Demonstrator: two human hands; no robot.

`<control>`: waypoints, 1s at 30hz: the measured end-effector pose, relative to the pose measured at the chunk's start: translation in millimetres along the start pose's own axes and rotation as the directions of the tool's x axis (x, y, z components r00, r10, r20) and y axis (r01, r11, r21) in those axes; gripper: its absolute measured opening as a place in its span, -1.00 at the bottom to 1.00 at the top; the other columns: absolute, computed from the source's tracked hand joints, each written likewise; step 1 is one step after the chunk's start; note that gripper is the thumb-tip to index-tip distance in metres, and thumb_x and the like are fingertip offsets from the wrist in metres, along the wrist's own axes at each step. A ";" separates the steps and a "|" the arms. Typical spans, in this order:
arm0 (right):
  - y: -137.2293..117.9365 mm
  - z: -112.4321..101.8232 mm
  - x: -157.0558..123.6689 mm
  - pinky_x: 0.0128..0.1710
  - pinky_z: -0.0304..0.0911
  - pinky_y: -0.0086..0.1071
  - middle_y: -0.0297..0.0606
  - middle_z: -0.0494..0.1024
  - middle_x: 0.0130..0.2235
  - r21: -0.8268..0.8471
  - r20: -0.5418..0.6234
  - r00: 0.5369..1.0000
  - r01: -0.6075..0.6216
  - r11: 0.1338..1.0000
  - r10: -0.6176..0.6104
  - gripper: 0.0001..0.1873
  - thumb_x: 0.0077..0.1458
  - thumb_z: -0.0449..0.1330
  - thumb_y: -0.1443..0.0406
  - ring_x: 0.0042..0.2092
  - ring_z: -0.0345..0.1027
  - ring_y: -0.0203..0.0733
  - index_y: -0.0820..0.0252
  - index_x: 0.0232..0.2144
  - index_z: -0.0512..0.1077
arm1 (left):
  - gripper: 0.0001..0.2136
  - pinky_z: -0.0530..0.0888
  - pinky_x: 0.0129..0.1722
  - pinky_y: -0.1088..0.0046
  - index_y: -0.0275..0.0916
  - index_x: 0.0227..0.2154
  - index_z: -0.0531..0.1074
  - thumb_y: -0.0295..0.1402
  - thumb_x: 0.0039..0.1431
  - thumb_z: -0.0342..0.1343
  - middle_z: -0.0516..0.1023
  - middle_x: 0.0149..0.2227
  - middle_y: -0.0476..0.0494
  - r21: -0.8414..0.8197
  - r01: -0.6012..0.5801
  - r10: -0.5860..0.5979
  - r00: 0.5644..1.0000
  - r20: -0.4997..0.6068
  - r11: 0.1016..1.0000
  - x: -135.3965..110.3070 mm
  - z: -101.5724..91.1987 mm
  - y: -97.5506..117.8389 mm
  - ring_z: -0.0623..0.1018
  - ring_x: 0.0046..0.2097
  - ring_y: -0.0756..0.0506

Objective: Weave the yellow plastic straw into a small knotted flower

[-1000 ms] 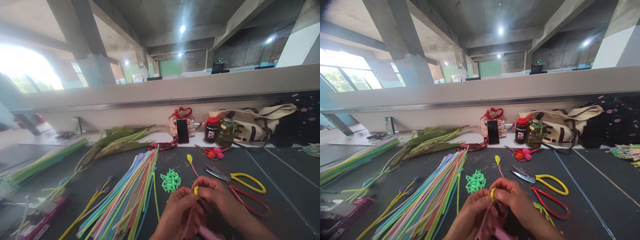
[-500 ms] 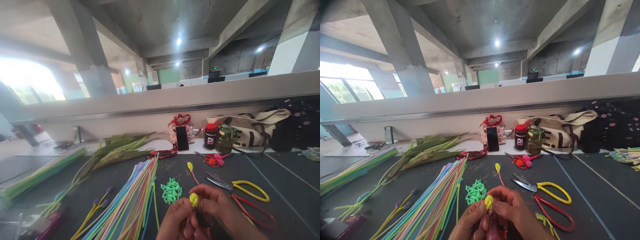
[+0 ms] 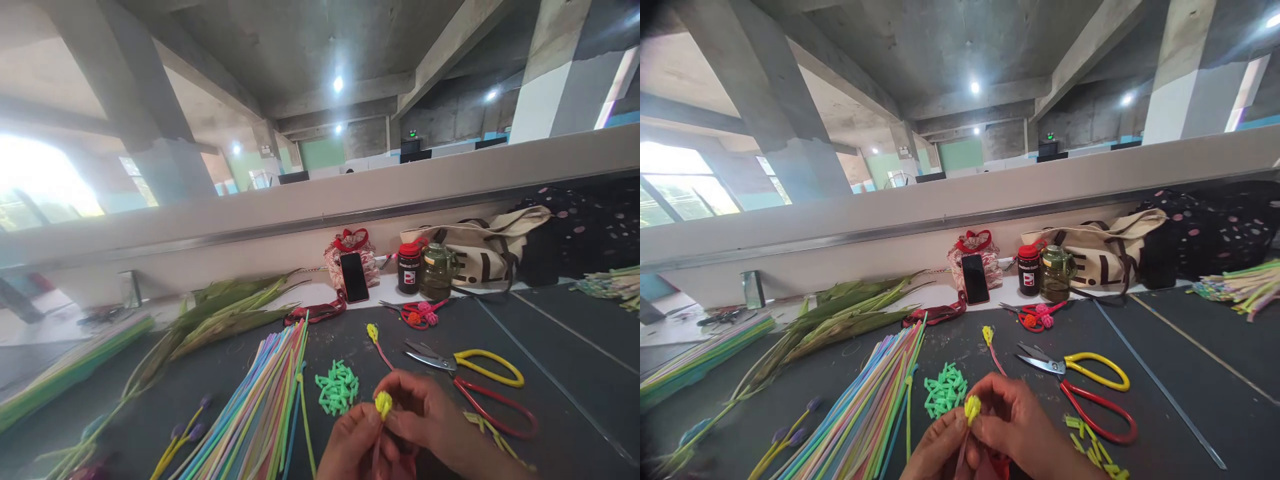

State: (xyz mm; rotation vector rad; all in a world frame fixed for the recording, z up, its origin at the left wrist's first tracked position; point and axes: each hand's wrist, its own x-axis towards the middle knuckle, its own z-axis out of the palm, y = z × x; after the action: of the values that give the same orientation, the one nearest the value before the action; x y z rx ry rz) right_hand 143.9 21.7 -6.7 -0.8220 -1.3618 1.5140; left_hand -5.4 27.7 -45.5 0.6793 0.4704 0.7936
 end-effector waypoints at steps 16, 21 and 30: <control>-3.6 -0.4 -7.0 -0.46 0.11 -0.53 -0.44 0.43 -0.47 -0.089 -0.008 0.999 0.048 0.995 -0.048 -0.85 -0.07 0.25 0.35 -0.44 0.26 -0.37 0.19 -0.35 0.43 | -0.76 0.19 -0.65 0.66 -0.35 -0.56 0.40 -0.24 0.00 0.17 0.36 -0.74 0.03 0.026 0.048 -0.050 0.996 0.076 0.999 -8.1 9.1 6.4 0.26 -0.71 0.13; -5.5 1.7 -7.4 -0.52 0.06 -0.55 -0.47 0.34 -0.54 -0.302 -0.082 0.997 -0.010 0.953 -0.016 -0.94 -0.07 0.20 0.40 -0.48 0.15 -0.38 0.20 -0.43 0.41 | -0.82 0.25 -0.62 0.64 -0.32 -0.53 0.41 -0.29 -0.03 0.21 0.42 -0.73 0.00 -0.023 -0.033 0.032 0.999 -0.015 0.999 -5.1 8.3 -1.9 0.39 -0.66 0.08; -18.9 3.1 -13.5 -0.39 0.17 -0.48 -0.42 0.47 -0.41 -0.489 -0.091 0.996 -0.045 0.871 0.001 -0.63 -0.23 0.33 0.30 -0.35 0.29 -0.22 0.05 -0.26 0.46 | -0.79 0.21 -0.60 0.65 -0.32 -0.55 0.43 -0.27 -0.13 0.28 0.44 -0.69 -0.02 0.014 -0.035 0.036 0.997 -0.068 0.999 -8.1 9.5 4.6 0.38 -0.64 0.10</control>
State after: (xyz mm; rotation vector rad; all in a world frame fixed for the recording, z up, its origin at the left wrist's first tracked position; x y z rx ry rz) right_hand 149.6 7.5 11.0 -1.2069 -1.7050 1.1371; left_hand -6.8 20.2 -34.5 0.6761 0.5268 0.8500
